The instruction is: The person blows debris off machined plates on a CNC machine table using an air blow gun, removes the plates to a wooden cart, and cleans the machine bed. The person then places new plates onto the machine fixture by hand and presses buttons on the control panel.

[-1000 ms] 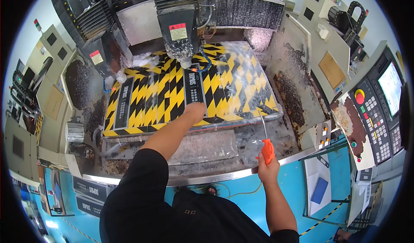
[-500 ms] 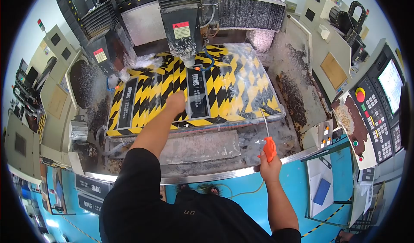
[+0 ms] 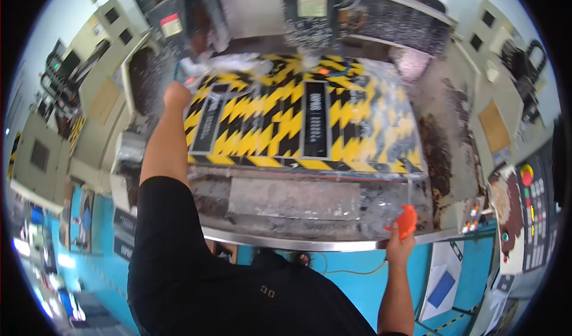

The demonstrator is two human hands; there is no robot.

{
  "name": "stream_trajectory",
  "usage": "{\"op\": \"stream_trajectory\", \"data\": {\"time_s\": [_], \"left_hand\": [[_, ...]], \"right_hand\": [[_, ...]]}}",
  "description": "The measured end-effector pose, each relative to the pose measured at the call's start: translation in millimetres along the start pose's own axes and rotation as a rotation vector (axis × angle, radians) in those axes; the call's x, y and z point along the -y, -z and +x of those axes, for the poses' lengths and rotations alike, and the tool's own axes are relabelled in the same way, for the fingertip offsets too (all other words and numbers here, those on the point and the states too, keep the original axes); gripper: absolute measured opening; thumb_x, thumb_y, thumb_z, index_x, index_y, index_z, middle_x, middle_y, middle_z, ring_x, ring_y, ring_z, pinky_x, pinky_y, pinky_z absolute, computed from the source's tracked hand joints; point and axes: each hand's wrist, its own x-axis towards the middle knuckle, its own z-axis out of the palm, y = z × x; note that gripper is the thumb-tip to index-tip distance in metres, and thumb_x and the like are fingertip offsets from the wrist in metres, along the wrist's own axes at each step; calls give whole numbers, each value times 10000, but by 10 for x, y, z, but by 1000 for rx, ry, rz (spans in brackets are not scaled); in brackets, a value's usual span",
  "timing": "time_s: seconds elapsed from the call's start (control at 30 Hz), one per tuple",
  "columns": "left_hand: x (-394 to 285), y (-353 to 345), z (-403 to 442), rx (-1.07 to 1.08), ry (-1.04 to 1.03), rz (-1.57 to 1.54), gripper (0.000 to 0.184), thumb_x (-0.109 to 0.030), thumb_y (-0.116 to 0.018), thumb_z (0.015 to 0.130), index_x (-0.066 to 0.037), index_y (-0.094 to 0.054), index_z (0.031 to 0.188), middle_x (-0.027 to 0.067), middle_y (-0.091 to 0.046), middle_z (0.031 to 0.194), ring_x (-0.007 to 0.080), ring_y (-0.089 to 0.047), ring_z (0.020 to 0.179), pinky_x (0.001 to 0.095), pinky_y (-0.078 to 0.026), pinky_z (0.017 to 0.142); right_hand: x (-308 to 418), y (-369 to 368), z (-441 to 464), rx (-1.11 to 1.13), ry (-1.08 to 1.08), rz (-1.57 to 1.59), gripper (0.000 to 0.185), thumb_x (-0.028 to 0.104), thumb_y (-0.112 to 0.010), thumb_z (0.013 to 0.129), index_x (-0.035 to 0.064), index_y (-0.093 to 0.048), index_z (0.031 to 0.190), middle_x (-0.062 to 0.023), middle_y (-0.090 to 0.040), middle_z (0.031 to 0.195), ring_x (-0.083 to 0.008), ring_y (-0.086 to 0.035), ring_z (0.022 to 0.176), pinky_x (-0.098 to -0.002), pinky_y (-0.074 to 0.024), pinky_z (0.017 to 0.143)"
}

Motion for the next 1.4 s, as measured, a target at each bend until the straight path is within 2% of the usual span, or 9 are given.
{"op": "stream_trajectory", "data": {"time_s": [0.17,0.23,0.43,0.9,1.0,1.03,1.13,1.27,1.4], "left_hand": [[676,567,-111,-192,-21,-230,232,-150,-500,867,-50,-590,1056,232,-664,986,357,-658,933,468,-517,796],[789,324,-309,-268,-281,-140,219,-107,-496,855,-96,-581,1056,195,-653,974,328,-654,917,472,-511,763],[1003,-801,-1077,374,-1043,175,181,-175,-646,736,-67,-617,878,119,-600,942,307,-617,884,427,-516,726],[934,-609,-943,689,-1365,143,165,-135,-606,779,-31,-642,902,140,-616,966,315,-620,938,412,-507,808],[1014,-601,-686,612,-1154,271,144,-124,-603,747,-30,-634,852,156,-632,943,324,-635,868,425,-518,760],[714,33,-560,591,-730,284,143,-141,-588,766,-30,-632,844,166,-642,891,343,-637,863,440,-518,739],[1211,498,493,49,-361,104,184,-213,-567,839,-42,-624,878,176,-652,849,364,-642,806,479,-509,719],[1893,1596,1360,-405,-209,138,294,-357,-557,863,-86,-660,911,172,-678,841,350,-668,812,448,-515,728],[2027,2148,988,-376,-190,146,323,-360,-539,848,-76,-657,947,189,-673,917,399,-632,900,463,-486,796]], "right_hand": [[-366,-67,55,32,-112,92,248,228,-620,925,1,-626,1026,-52,-648,842,-109,-562,658,-253,-440,561],[-269,-73,73,14,-147,157,241,206,-622,924,-1,-615,1046,-60,-657,851,-126,-587,661,-259,-470,578],[-50,-197,237,47,-217,54,265,262,-580,951,10,-625,1020,-46,-648,840,-69,-507,565,-220,-370,433],[301,-368,598,-1,-341,39,283,313,-571,959,34,-616,954,-29,-629,807,-57,-442,506,-212,-332,398],[233,-347,658,-8,-294,7,292,326,-573,958,39,-622,947,-13,-621,798,-52,-432,503,-217,-326,397],[217,-343,654,-15,-272,-3,292,325,-570,959,39,-623,943,-13,-621,795,-52,-433,499,-219,-327,396],[280,-310,594,-4,-346,10,289,316,-583,949,28,-608,953,-20,-612,782,-63,-477,539,-225,-360,410],[266,-200,493,9,-309,-68,282,309,-592,946,28,-616,961,-18,-596,772,-76,-489,544,-241,-371,422],[224,-203,335,5,-208,71,266,304,-606,938,39,-622,952,-10,-581,747,-69,-493,548,-240,-375,432]]}}
